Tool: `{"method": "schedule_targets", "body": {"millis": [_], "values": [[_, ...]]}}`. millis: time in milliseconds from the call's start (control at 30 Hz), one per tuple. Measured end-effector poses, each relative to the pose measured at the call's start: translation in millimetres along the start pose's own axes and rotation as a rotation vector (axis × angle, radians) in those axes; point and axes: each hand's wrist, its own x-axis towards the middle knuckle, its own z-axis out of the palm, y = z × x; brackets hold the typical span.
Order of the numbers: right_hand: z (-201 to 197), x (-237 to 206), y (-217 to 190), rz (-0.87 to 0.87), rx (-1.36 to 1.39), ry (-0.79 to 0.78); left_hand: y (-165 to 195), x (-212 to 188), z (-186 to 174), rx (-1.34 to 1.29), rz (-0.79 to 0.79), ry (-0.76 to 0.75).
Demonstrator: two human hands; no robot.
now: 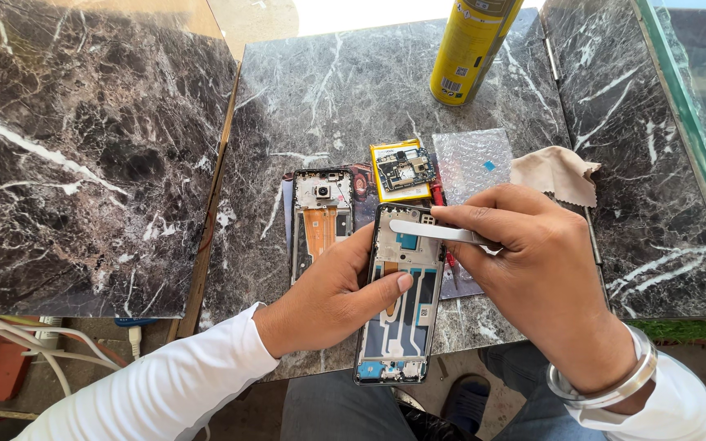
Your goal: The person cleans a small component with a cloth, then uses tweezers to remove and place small parts inside a disassembled smartphone chassis. They also use a compressed air can to blow out debris from the camera module area.
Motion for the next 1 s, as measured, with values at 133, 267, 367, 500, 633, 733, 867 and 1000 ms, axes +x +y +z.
{"method": "schedule_targets", "body": {"millis": [133,267,367,500,633,733,867,1000], "values": [[-1.1,0.3,-1.4,0.034,0.022,-0.006,0.4,-0.2,0.5,-0.013,0.002,-0.013],[-1.7,2.4,-2.1,0.040,0.033,-0.012,1.9,-0.8,0.0,0.015,-0.010,-0.011],[-2.6,4.0,-2.7,0.076,0.046,-0.021,1.8,-0.5,0.4,-0.001,-0.019,-0.002],[-3.2,4.7,-4.1,0.106,0.084,-0.015,0.9,-1.1,0.3,-0.079,-0.022,-0.025],[-2.4,5.0,-4.5,0.101,0.111,-0.016,0.3,-1.0,0.2,-0.074,-0.014,-0.027],[-1.4,4.9,-4.0,0.110,0.143,-0.021,0.7,-1.4,0.4,-0.073,-0.012,-0.024],[-0.6,5.7,-2.2,0.165,0.161,-0.047,1.9,-1.5,0.5,-0.043,-0.009,-0.017],[0.0,6.6,0.5,0.220,0.210,-0.074,2.6,-1.0,1.5,-0.044,-0.031,-0.007]]}}
